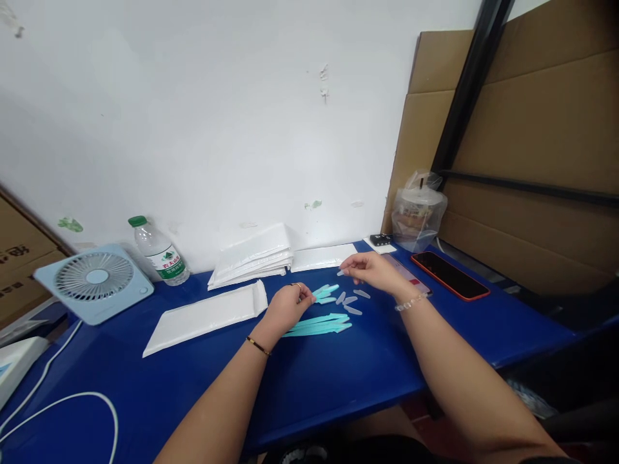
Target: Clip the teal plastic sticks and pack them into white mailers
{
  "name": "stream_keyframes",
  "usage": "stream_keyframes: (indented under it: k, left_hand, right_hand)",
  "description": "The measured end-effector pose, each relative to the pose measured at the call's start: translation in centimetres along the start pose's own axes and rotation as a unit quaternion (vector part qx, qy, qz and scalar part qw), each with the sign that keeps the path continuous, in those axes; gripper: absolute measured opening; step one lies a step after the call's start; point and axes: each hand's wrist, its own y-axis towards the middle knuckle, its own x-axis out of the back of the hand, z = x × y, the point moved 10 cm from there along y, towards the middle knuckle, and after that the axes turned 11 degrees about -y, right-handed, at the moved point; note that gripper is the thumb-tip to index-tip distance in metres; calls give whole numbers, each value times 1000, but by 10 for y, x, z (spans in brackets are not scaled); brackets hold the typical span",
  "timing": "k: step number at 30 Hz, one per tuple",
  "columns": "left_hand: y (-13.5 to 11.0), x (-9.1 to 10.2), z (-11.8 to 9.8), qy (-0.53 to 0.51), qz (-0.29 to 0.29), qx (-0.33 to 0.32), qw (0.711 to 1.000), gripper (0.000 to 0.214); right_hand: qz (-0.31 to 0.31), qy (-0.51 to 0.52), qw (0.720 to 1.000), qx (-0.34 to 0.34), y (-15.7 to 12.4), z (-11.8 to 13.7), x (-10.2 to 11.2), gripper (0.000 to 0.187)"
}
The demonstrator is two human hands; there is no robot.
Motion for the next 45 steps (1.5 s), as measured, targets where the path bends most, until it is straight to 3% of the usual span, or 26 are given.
stream_keyframes:
  k: [7, 18, 20, 23, 26, 30, 36, 40, 45]
  left_hand:
    - [3, 5, 8, -101, -11, 6, 995, 27]
    - [4, 3, 6, -106, -9, -2, 994, 26]
    - [4, 3, 7, -91, -10, -3, 996, 26]
    - [5, 4, 10, -14, -11, 5, 1000, 23]
    - [4, 5, 9, 95, -3, 8, 995, 15]
    - [-1, 6, -6, 147, 0, -21, 989, 18]
    - [-13, -23, -23, 152, 116, -66, 979, 11]
    - [-11, -24, -14, 134, 111, -26, 984, 13]
    - [-6, -2, 1, 84, 51, 24, 995, 17]
  right_hand:
    - [-43, 141, 989, -27, 3, -5, -2, 39]
    - [65, 141, 988, -22, 2, 9, -54, 39]
    - [83, 107, 991, -19, 3, 7, -59, 37]
    - [43, -47, 998, 14, 5, 5, -43, 32]
    - [62, -190, 978, 57, 3, 3, -36, 19]
    - [145, -244, 957, 60, 0, -13, -48, 18]
    - [139, -275, 951, 38, 3, -22, -49, 10]
    - [140, -216, 966, 12, 0, -17, -40, 12]
    - [187, -68, 980, 1, -9, -5, -38, 23]
